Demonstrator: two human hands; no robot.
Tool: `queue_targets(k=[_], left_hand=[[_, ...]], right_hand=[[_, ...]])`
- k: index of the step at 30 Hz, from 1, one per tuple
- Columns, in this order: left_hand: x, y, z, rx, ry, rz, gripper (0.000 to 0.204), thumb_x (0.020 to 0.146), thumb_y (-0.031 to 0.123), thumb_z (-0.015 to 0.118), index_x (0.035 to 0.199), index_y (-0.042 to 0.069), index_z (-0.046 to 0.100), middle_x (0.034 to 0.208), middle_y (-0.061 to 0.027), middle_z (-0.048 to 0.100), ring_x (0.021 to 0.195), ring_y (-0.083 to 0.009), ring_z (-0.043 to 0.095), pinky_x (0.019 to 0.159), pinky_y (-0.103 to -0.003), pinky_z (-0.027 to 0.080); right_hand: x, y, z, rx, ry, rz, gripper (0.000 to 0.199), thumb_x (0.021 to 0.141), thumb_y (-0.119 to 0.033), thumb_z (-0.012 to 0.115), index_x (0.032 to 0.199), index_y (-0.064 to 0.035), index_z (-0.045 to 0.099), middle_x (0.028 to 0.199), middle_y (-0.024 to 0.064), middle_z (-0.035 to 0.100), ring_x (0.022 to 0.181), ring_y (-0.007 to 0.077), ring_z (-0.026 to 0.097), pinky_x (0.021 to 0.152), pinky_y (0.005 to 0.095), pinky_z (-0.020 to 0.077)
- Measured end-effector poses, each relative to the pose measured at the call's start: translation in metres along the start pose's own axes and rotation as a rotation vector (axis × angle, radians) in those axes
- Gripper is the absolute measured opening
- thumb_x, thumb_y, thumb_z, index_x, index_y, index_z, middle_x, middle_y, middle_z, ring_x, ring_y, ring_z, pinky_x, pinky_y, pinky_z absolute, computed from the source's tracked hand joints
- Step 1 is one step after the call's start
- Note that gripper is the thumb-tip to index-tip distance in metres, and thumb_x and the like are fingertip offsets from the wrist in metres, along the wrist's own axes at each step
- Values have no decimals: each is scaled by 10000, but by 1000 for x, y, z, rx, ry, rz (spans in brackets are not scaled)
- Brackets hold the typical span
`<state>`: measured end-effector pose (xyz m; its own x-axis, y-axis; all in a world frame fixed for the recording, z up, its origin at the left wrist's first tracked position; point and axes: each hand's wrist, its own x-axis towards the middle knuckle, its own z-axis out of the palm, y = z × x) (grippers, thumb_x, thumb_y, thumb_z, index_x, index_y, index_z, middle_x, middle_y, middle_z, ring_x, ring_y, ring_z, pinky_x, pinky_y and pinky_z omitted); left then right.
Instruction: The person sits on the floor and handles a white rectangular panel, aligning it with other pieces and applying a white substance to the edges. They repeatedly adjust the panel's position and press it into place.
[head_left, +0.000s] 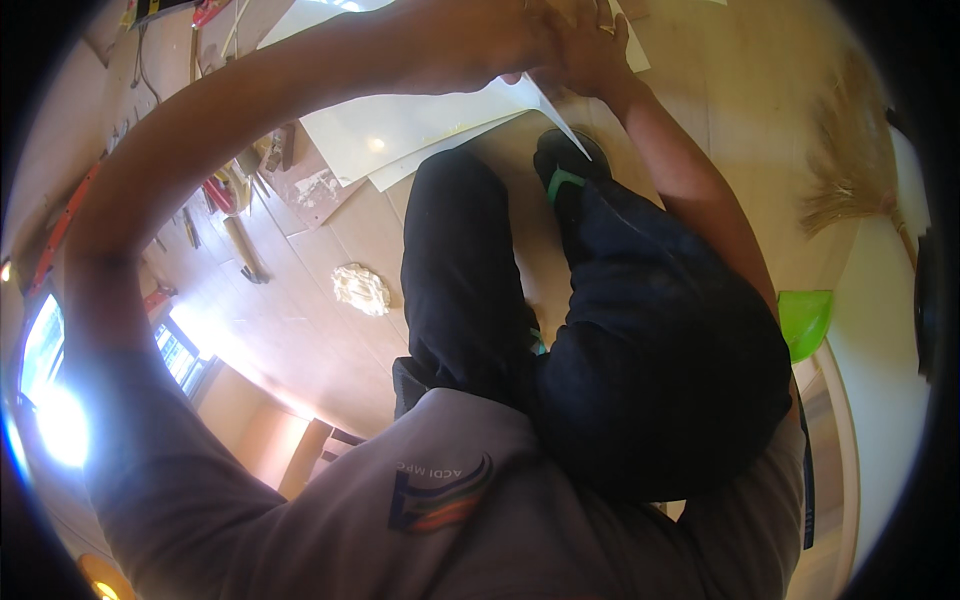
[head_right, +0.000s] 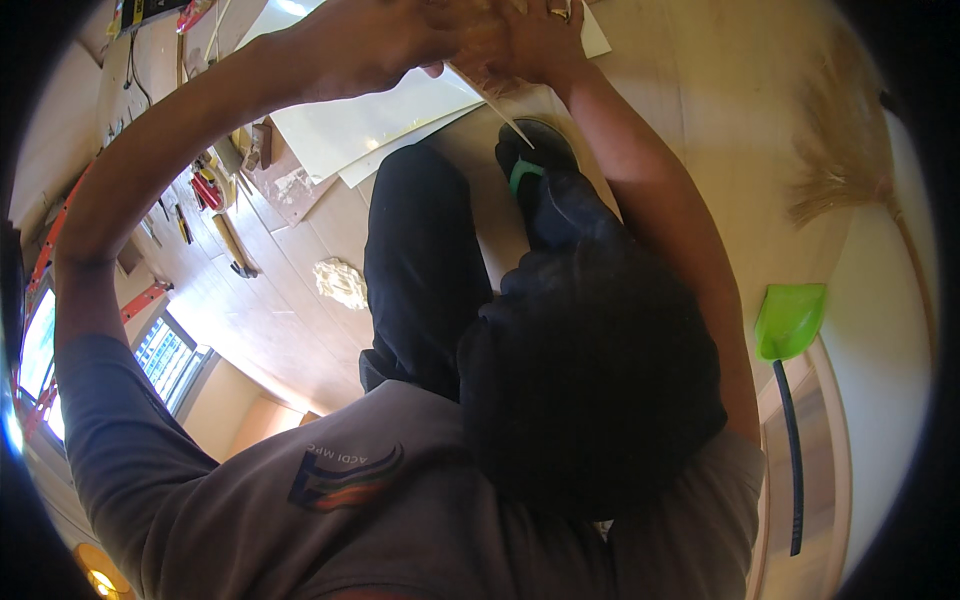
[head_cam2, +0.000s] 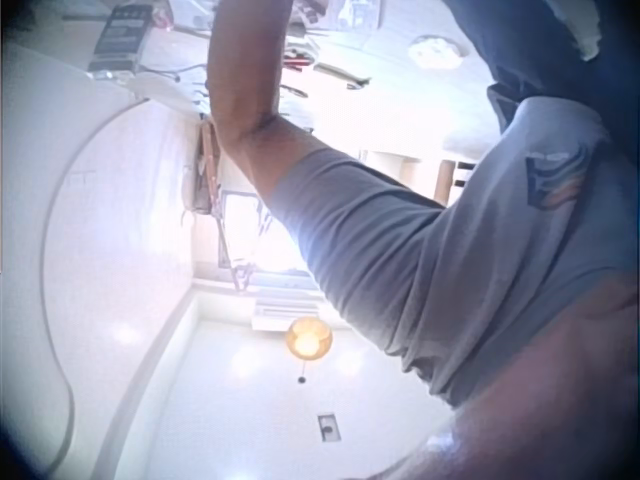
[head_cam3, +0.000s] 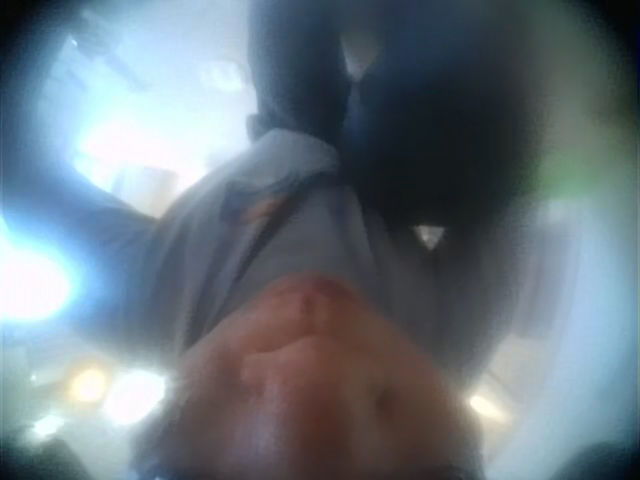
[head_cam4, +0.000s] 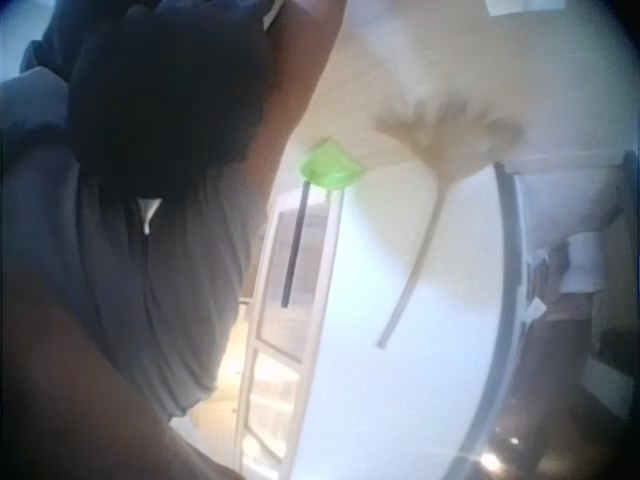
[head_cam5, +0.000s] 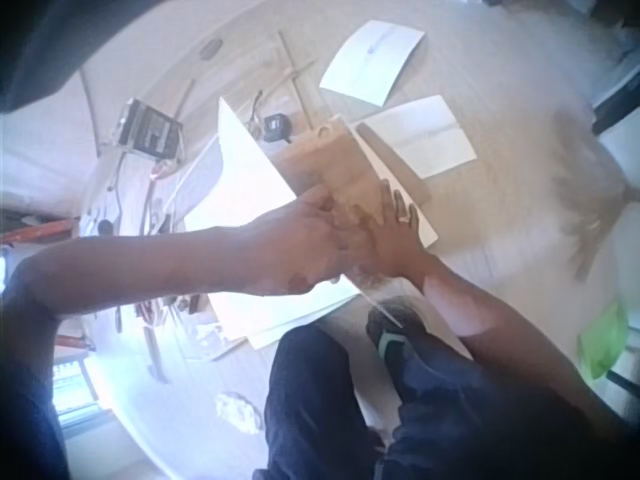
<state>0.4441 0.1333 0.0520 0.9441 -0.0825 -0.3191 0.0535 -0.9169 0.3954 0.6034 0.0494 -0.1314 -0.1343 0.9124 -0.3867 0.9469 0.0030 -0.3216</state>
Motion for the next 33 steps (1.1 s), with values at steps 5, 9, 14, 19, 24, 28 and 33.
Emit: queue_targets(k=[5,9,14,19,24,28,33], left_hand=[[-9,5,3,86,162,43,360,800,131,601,1155,91,641,1039,-87,674,1036,-223,615,936,-462,347],[-18,6,14,-42,-149,-184,235,822,114,737,1046,56,697,979,-140,709,1094,-329,634,1033,-444,422],[-35,28,0,55,107,-73,105,745,24,722,775,92,649,794,-47,661,957,-238,638,995,-420,397],[-38,21,-19,85,-102,-25,71,783,117,634,844,95,664,813,-49,659,894,-235,627,961,-458,372],[-60,20,-4,39,106,-76,100,761,35,714,778,105,644,773,-23,644,922,-213,629,1014,-425,375],[-74,26,-3,52,89,-104,96,755,46,718,781,100,643,768,-20,644,933,-204,632,1025,-434,372],[-88,28,-4,58,76,-95,101,747,69,731,806,101,655,781,-20,655,937,-204,633,1043,-430,364]], right_hand=[[0,-5,-7,-45,-63,19,1110,736,-635,749,1619,-274,184,1640,307,-111,1517,514,6,1180,658,103],[0,3,1,14,-40,7,1162,688,-612,806,1616,-285,190,1648,284,-113,1522,498,8,1187,648,99],[-1,2,-2,29,-15,-10,1165,666,-568,845,1608,-301,213,1655,271,-76,1521,491,23,1191,641,101],[-6,-1,-15,64,-43,14,1137,662,-530,860,1595,-313,248,1655,268,-78,1520,490,25,1192,642,106],[-2,1,-5,57,-16,17,1136,655,-536,861,1592,-320,255,1655,269,-73,1520,490,23,1190,647,112],[-1,0,1,41,-21,27,1138,657,-542,859,1593,-318,251,1654,270,-77,1517,500,14,1179,666,112],[-3,-11,-4,40,-26,46,1144,661,-537,857,1597,-312,238,1652,276,-83,1513,512,-3,1170,683,106]])
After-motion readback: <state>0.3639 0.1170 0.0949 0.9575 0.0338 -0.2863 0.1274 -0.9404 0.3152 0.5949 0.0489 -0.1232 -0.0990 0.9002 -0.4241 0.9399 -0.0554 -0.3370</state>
